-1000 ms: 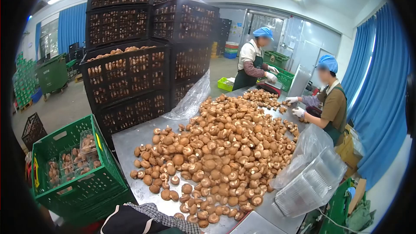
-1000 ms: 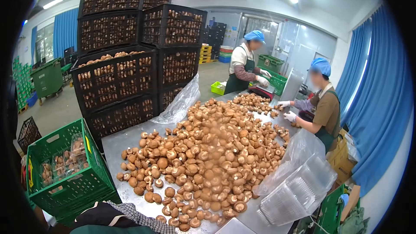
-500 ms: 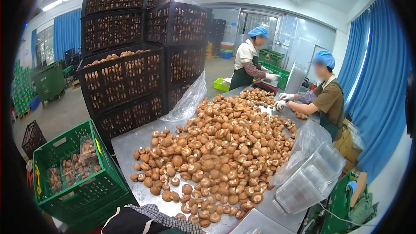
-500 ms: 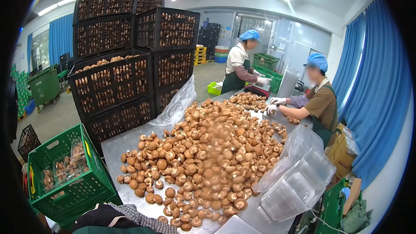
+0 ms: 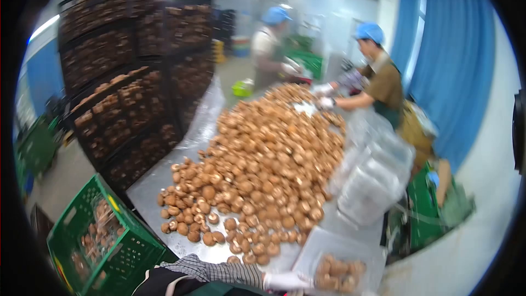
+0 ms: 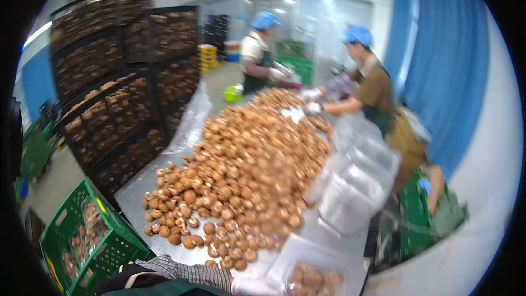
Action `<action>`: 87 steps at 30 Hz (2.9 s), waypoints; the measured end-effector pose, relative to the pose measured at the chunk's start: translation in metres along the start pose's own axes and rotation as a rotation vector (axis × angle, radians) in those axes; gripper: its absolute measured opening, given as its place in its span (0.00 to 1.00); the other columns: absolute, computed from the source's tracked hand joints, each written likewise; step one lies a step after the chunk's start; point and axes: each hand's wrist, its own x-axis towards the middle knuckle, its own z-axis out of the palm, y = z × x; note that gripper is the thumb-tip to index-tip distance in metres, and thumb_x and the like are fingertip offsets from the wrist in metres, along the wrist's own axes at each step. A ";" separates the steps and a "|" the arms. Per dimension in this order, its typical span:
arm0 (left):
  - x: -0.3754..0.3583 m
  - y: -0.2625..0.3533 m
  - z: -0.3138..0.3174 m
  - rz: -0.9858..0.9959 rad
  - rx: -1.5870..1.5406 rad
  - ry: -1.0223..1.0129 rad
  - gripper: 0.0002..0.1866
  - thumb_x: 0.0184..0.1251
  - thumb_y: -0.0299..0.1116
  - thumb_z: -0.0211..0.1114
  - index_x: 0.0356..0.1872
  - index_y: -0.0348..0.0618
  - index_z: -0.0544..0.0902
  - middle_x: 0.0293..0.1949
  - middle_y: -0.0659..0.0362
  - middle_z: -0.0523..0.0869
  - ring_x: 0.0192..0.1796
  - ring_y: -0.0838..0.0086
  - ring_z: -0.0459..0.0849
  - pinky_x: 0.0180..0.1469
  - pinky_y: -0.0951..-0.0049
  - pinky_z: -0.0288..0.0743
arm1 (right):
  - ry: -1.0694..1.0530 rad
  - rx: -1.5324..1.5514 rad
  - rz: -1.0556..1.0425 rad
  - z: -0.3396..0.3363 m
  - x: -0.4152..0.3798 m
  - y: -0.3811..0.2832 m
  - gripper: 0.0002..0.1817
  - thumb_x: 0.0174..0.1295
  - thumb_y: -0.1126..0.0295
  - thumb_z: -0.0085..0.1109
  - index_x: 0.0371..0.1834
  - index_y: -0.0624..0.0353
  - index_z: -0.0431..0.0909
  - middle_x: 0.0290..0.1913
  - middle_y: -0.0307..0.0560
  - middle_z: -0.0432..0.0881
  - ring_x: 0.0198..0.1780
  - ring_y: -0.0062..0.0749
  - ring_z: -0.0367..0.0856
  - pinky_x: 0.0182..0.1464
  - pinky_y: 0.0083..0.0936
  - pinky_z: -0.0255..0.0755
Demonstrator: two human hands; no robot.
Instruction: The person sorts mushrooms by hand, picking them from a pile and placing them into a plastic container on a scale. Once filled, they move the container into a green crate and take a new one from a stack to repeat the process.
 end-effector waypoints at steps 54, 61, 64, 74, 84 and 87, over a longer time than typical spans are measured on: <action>-0.762 -0.125 -0.103 0.664 -0.387 2.257 0.13 0.60 0.30 0.63 0.46 0.38 0.80 0.45 0.54 0.84 0.44 0.68 0.83 0.42 0.72 0.78 | -0.584 -0.205 -0.322 0.396 -0.095 0.099 0.12 0.66 0.70 0.49 0.42 0.68 0.77 0.36 0.49 0.83 0.33 0.25 0.81 0.37 0.19 0.75; -0.782 -0.248 -0.176 0.436 -0.698 2.306 0.15 0.63 0.39 0.63 0.35 0.33 0.81 0.34 0.58 0.82 0.37 0.72 0.79 0.42 0.70 0.74 | -0.407 -0.242 -0.143 0.366 -0.109 0.111 0.11 0.66 0.68 0.51 0.40 0.64 0.79 0.30 0.45 0.84 0.24 0.16 0.75 0.27 0.13 0.69; -0.787 -0.281 -0.202 0.251 -0.292 2.411 0.18 0.64 0.42 0.62 0.28 0.33 0.80 0.29 0.57 0.81 0.32 0.72 0.77 0.37 0.66 0.73 | -0.379 -0.247 -0.149 0.362 -0.108 0.110 0.10 0.66 0.69 0.52 0.39 0.64 0.80 0.28 0.43 0.83 0.25 0.15 0.75 0.26 0.12 0.69; -0.773 -0.188 -0.196 -0.228 0.331 2.601 0.31 0.63 0.42 0.63 0.56 0.21 0.69 0.57 0.38 0.74 0.60 0.54 0.73 0.63 0.64 0.65 | -0.171 -0.437 -0.544 0.307 -0.031 0.091 0.08 0.60 0.73 0.58 0.39 0.66 0.79 0.33 0.42 0.82 0.36 0.21 0.80 0.41 0.19 0.74; -0.548 0.038 -0.143 0.589 0.391 1.977 0.18 0.69 0.28 0.56 0.56 0.30 0.73 0.53 0.54 0.79 0.57 0.70 0.76 0.62 0.73 0.66 | 0.240 -0.892 -1.185 0.177 0.112 -0.057 0.14 0.57 0.71 0.59 0.46 0.64 0.76 0.47 0.57 0.79 0.53 0.52 0.73 0.57 0.38 0.66; -0.480 0.056 -0.113 0.603 0.255 1.840 0.17 0.69 0.27 0.56 0.57 0.32 0.74 0.53 0.56 0.79 0.55 0.74 0.76 0.60 0.75 0.67 | 0.424 -1.180 -1.091 0.122 0.176 -0.091 0.20 0.61 0.64 0.54 0.53 0.63 0.74 0.57 0.58 0.74 0.58 0.52 0.71 0.61 0.40 0.64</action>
